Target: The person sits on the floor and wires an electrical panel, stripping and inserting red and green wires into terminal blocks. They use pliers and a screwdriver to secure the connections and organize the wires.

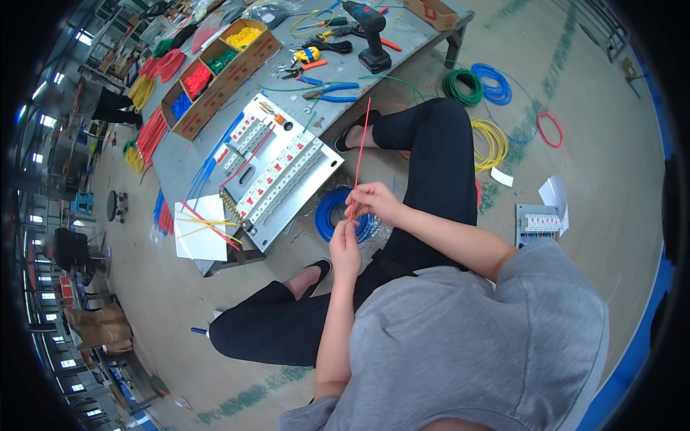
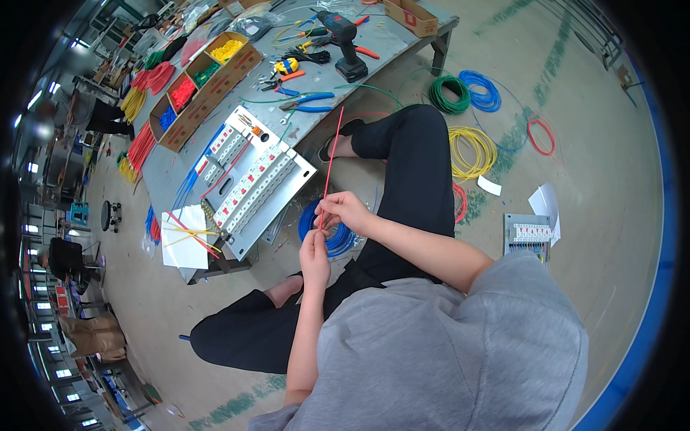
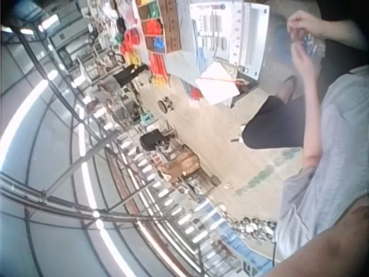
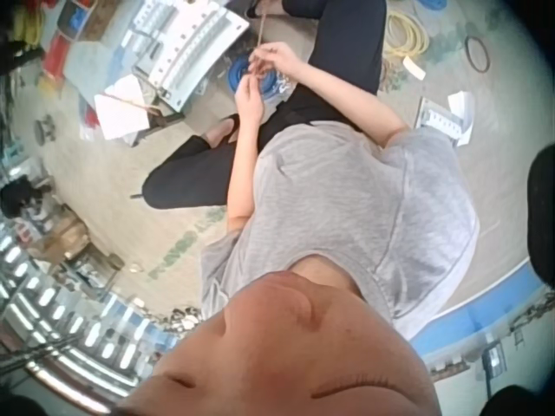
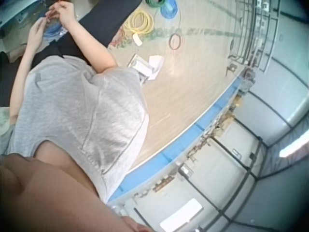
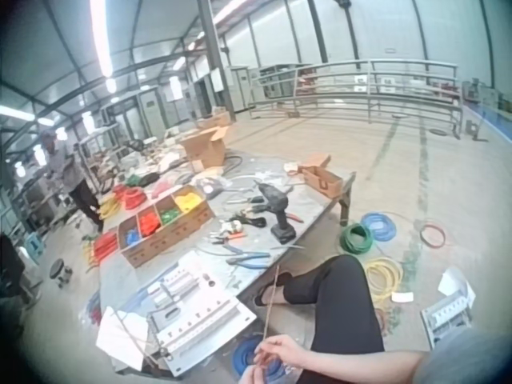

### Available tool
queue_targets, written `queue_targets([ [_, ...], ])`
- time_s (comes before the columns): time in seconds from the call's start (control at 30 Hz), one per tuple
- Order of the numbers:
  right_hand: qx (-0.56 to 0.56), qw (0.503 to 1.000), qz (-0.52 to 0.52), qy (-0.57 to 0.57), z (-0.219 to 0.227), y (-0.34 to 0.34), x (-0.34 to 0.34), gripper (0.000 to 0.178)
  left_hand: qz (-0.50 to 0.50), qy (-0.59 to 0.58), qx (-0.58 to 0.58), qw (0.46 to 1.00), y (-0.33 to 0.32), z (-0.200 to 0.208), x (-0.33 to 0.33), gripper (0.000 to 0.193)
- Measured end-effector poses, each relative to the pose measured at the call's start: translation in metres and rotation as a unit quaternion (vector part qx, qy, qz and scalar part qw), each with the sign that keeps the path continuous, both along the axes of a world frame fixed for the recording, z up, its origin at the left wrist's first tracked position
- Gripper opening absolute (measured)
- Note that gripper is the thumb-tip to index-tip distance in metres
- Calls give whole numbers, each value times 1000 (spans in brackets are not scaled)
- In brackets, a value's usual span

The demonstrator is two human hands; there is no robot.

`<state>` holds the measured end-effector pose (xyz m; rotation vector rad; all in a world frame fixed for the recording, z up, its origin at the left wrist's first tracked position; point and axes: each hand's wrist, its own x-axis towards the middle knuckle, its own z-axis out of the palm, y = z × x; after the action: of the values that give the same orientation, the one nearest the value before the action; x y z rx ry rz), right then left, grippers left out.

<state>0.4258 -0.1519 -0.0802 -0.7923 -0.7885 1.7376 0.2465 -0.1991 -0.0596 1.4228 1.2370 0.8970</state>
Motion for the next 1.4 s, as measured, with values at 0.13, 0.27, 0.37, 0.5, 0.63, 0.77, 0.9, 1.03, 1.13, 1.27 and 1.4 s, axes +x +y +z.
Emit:
queue_targets([
  [0.13, -1, 998, -26, 49, 12, 0, -3, 26, 12, 5, 18, 1000, 1, -8, -2, 30],
  [0.27, 2, 997, -47, 62, 14, 7, 4, 33, 5, -7, 9, 1000, -2, -8, -1, 31],
  [0.37, 3, 996, -45, 72, 14, 8, 6, 32, 6, 1, 15, 1000, -2, -6, 1, 31],
  [0.5, -5, 992, -52, 117, 14, 13, 13, 32, 0, 14, 31, 999, -4, -5, 1, 30],
  [0.63, -1, 988, -83, 129, 16, 28, 30, 35, -16, 0, 21, 1000, -8, -9, -5, 29],
  [0.77, 8, 980, -118, 160, 15, 42, 47, 41, -32, -17, -20, 999, -16, 5, -11, 27],
  [0.9, 22, 973, -132, 188, 16, 53, 58, 44, -35, -46, -73, 996, -26, 23, -20, 27],
  [1.03, 31, 975, -131, 176, 11, 55, 57, 43, -42, -38, -85, 995, -31, 22, -25, 27],
  [1.13, 34, 975, -138, 169, 11, 56, 57, 41, -44, -32, -82, 995, -30, 21, -27, 28],
  [1.27, 24, 964, -152, 217, 8, 60, 64, 35, -43, -34, -78, 995, -30, 21, -26, 27],
  [1.4, 33, 965, -168, 201, 3, 62, 68, 31, -46, -35, -82, 995, -30, 25, -24, 28],
])
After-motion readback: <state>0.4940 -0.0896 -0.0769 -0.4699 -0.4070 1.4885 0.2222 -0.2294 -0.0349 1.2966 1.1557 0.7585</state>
